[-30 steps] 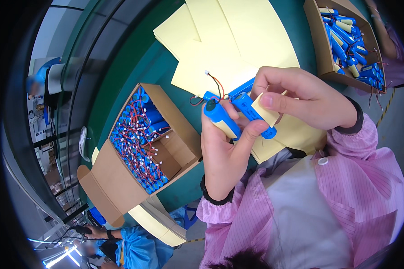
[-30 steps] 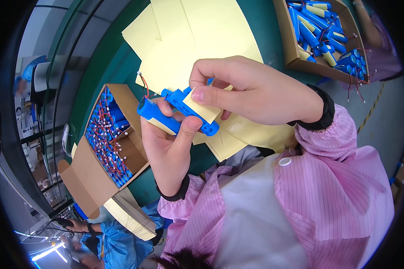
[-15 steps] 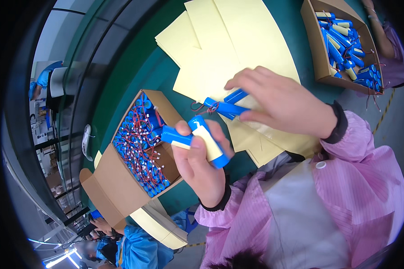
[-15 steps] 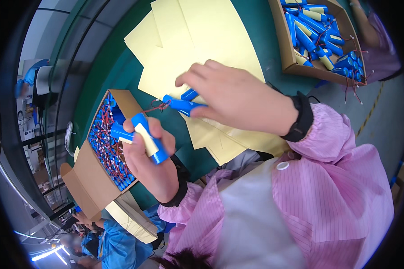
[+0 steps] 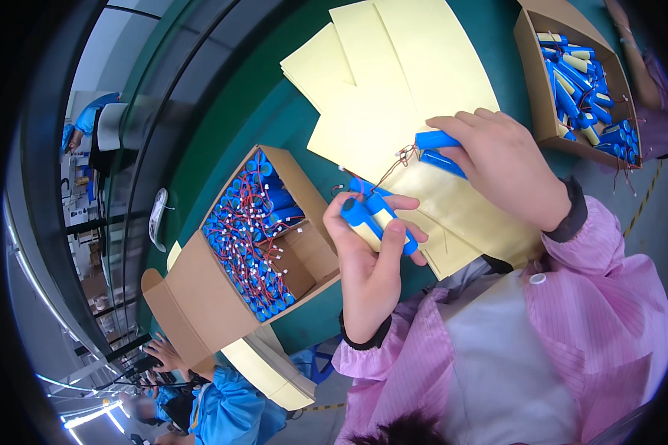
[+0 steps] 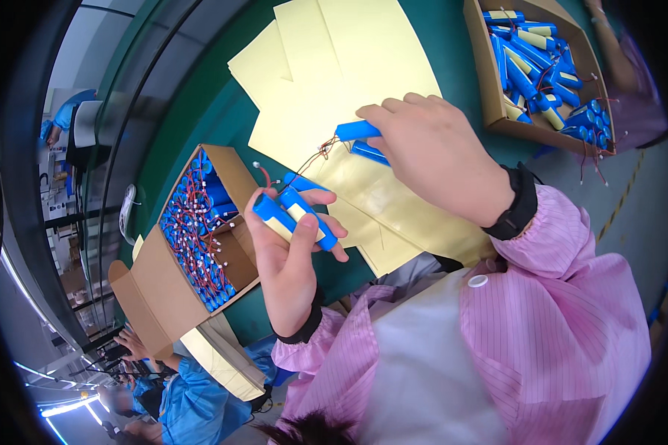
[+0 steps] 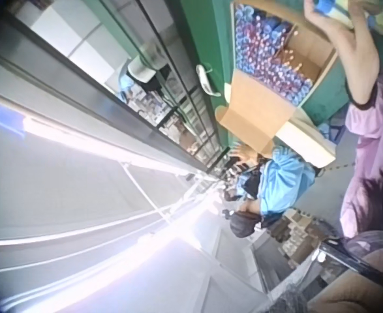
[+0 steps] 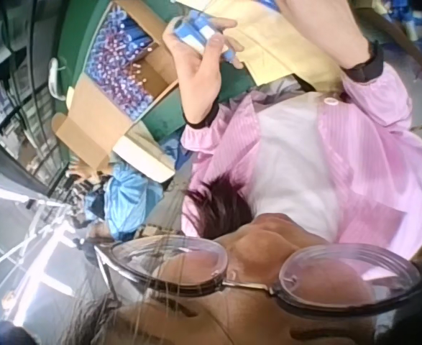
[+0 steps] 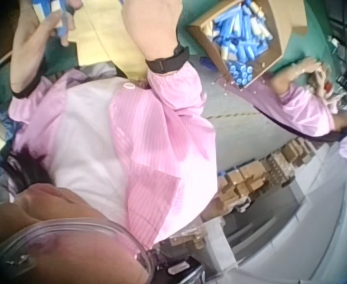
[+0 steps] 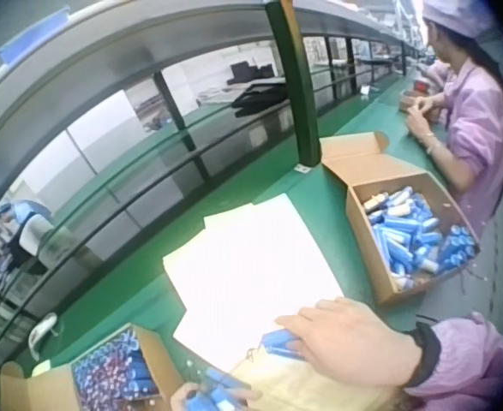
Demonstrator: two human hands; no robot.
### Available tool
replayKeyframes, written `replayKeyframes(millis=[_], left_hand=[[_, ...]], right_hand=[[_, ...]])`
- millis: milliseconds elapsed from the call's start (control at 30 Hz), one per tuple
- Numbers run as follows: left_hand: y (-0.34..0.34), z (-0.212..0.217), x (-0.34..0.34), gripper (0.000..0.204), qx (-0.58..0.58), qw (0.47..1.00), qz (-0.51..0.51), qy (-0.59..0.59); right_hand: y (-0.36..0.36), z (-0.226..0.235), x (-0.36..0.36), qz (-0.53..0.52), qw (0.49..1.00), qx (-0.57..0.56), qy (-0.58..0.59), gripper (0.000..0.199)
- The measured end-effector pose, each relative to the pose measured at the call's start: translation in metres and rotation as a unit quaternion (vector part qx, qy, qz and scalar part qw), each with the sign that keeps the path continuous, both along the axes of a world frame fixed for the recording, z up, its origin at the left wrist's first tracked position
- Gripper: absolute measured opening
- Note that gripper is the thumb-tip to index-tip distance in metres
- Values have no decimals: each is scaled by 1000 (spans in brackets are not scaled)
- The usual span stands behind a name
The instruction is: Manually applying insulating adhesive paper wraps around blue lithium battery packs and sorting them into cardboard boxes on a factory conveyor belt line.
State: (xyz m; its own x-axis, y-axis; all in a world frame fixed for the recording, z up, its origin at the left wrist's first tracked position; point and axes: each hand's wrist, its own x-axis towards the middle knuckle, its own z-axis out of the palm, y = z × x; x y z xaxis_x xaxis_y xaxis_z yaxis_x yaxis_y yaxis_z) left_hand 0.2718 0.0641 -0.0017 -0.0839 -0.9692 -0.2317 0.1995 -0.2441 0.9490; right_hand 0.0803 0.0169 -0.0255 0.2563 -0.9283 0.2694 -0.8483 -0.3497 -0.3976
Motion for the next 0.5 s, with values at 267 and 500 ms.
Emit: replayKeyframes(millis=[267,500], left_hand=[[-10,5,6,47,33,991,16,-132],[-10,3,-9,35,-59,984,155,-63]], right_hand=[[10,31,-6,111,981,63,-148,22],[7,28,-11,22,939,78,-333,23]])
